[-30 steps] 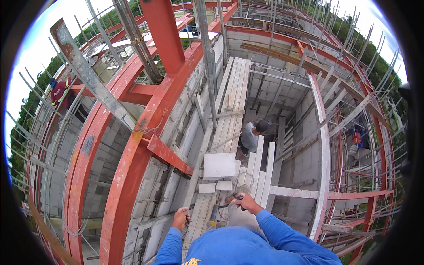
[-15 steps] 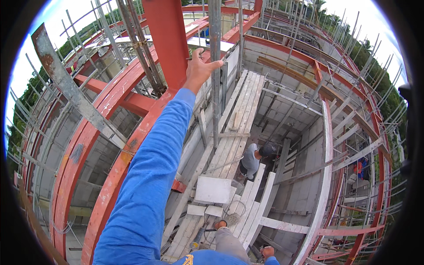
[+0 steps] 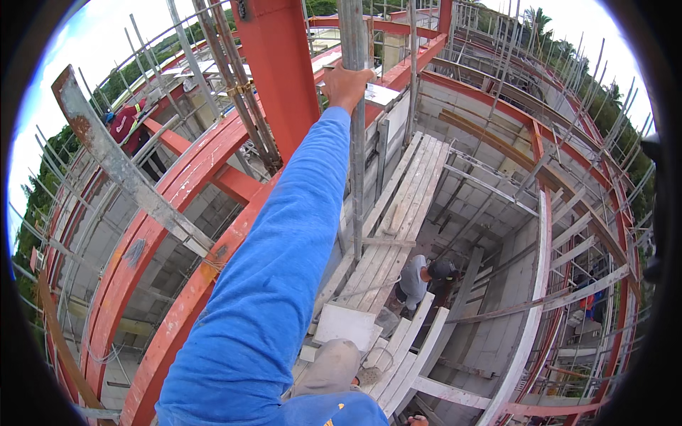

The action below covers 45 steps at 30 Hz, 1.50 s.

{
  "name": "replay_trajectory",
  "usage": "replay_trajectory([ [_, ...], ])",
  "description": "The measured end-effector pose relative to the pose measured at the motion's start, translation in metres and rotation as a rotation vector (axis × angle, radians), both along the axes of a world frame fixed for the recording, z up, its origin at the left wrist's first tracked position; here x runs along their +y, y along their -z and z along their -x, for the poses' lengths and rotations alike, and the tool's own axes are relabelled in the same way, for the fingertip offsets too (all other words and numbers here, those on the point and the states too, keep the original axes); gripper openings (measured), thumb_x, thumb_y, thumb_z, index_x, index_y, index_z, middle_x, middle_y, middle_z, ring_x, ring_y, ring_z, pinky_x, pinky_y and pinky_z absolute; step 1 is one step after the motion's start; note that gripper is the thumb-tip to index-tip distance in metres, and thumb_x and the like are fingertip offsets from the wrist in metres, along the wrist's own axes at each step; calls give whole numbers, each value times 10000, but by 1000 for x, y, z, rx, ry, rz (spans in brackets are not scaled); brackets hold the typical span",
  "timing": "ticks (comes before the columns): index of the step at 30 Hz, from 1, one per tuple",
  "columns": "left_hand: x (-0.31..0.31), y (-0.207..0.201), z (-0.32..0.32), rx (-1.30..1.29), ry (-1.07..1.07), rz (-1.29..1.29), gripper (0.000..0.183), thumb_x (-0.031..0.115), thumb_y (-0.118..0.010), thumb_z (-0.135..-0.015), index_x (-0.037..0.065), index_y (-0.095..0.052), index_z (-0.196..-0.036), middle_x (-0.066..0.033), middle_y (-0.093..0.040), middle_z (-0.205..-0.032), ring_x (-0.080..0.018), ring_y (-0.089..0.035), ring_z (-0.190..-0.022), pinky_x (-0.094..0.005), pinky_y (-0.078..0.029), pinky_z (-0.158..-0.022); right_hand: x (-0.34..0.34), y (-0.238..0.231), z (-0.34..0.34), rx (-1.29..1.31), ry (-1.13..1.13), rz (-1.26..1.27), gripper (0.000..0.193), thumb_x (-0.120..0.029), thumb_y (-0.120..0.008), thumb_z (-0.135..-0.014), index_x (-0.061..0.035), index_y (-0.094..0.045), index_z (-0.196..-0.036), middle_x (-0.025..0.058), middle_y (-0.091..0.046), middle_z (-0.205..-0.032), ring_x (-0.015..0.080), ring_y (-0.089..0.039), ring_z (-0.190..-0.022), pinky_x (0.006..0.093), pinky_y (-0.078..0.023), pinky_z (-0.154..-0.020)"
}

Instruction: The person assembles and adjusts wooden planks and metal scaffolding components on a construction site. They lift and position planks, secure them with wire ties, and use a hammer to adjust fittings while navigating the structure.

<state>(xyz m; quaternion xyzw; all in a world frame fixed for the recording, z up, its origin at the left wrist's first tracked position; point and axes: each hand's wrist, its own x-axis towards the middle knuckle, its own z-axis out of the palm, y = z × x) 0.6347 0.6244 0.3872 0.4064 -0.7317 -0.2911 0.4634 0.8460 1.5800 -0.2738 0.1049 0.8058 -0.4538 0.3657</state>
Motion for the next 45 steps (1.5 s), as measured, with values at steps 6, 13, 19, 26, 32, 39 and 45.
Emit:
replay_trajectory([
  [6,-34,22,7,213,82,20,486,331,-872,-737,28,-746,-1096,-131,-773,-1019,-269,-738,-955,-427,-562,-931,-143,-28,94,-179,122,73,214,-34,-701,-967,0,-597,-1151,134,-707,-853,249,-700,-638,405,-540,-415],
  [13,-65,39,21,477,276,88,514,206,-953,-758,11,-654,-1127,-62,-685,-998,-157,-652,-879,-337,-548,-774,-290,-106,184,-289,118,199,466,-43,-752,-919,-5,-588,-1354,151,-755,-1051,212,-741,-824,361,-549,-558],
  [19,-65,54,31,549,333,138,436,132,-875,-853,8,-671,-1218,-44,-666,-1093,-151,-649,-978,-313,-520,-913,-364,-113,253,-347,285,314,466,-91,-726,-982,-15,-553,-1408,135,-764,-1054,221,-746,-875,368,-529,-627],
  [26,-82,58,17,470,553,322,775,624,-916,-736,128,-646,-1267,-189,-528,-1433,-283,-556,-1241,-447,-408,-1129,-468,-51,349,-331,170,21,344,-81,-747,-975,-28,-630,-1295,111,-765,-982,210,-744,-813,384,-523,-566],
  [32,-124,33,33,658,967,-71,622,684,-511,-1038,108,-715,-921,-153,-497,-1256,-307,-542,-1114,-506,-414,-1058,-653,-69,481,-157,133,208,328,-74,-797,-925,-22,-689,-1230,88,-756,-965,155,-710,-789,328,-501,-546],
  [39,-110,18,59,520,1050,-394,970,868,-225,-1007,92,-807,-1030,-168,-583,-1185,-313,-584,-1032,-518,-420,-988,-895,-198,613,-20,-188,573,319,-72,-834,-898,-19,-743,-1200,23,-697,-913,110,-624,-743,296,-489,-616],
  [45,-95,16,63,580,716,-318,717,756,-436,-1046,129,-774,-1122,-139,-632,-1073,-244,-598,-878,-464,-479,-831,-1105,-300,689,131,-379,923,371,-85,-845,-909,31,-722,-1239,24,-718,-1003,91,-629,-865,276,-515,-740],
])
